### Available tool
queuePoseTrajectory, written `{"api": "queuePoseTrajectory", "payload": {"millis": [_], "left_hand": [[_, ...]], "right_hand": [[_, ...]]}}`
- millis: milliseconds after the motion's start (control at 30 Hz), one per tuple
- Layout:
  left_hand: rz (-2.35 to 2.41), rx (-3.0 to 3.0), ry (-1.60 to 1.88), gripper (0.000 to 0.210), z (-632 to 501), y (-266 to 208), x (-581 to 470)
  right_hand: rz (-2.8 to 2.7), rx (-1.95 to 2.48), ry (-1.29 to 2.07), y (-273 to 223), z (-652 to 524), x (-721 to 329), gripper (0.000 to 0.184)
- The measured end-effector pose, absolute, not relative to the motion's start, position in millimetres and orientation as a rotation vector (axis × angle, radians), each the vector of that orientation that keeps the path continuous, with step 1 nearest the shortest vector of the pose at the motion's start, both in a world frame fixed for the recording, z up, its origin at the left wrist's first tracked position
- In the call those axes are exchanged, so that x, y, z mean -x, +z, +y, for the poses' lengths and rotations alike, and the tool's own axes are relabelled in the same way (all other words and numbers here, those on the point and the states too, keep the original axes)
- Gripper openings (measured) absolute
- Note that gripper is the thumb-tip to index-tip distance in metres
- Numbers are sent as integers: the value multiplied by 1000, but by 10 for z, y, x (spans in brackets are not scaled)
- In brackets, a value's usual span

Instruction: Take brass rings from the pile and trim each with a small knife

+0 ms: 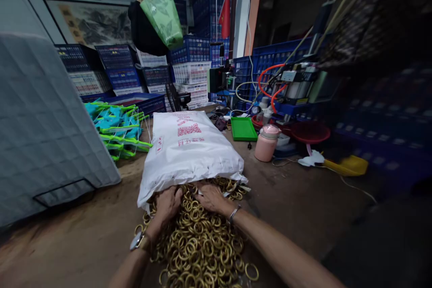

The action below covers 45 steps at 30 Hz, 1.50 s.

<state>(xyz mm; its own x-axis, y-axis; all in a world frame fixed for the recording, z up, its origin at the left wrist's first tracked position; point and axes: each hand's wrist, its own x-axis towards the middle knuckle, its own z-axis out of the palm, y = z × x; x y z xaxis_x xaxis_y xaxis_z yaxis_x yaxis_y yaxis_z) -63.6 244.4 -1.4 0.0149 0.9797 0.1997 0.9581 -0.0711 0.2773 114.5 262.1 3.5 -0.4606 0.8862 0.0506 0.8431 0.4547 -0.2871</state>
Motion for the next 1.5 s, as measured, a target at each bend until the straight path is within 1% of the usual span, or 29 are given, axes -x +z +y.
{"api": "queuePoseTrajectory", "payload": {"millis": [200,400,600,800,933,1133,1333,1433,1500], "left_hand": [[1953,-2260,404,35,2256,11,658],[1773,-2347,412,35,1986,57,648],[1688,-2382,517,28,1688,60,628],[1809,-2361,768,27,1422,161,641],[1786,-2406,876,31,1298,232,471],[1760,-2452,905,40,1317,190,143],[1852,-2406,924,24,1389,150,108],[1867,-2380,994,21,1304,211,178],[1843,-2370,1056,20,1149,255,218]], "right_hand": [[-2692,1389,279,152,2430,-1230,46],[-2805,1359,160,266,2289,-1271,50],[-2888,1349,-9,429,2087,-1384,44],[-2840,1523,-106,596,1933,-1386,28],[-2839,1503,-100,680,1854,-1325,25],[-2784,1507,-71,770,1717,-1284,24],[-2651,1586,13,759,1704,-1528,21],[-2547,1642,77,692,1651,-1852,15],[-2469,1677,141,593,1553,-2097,16]]}}
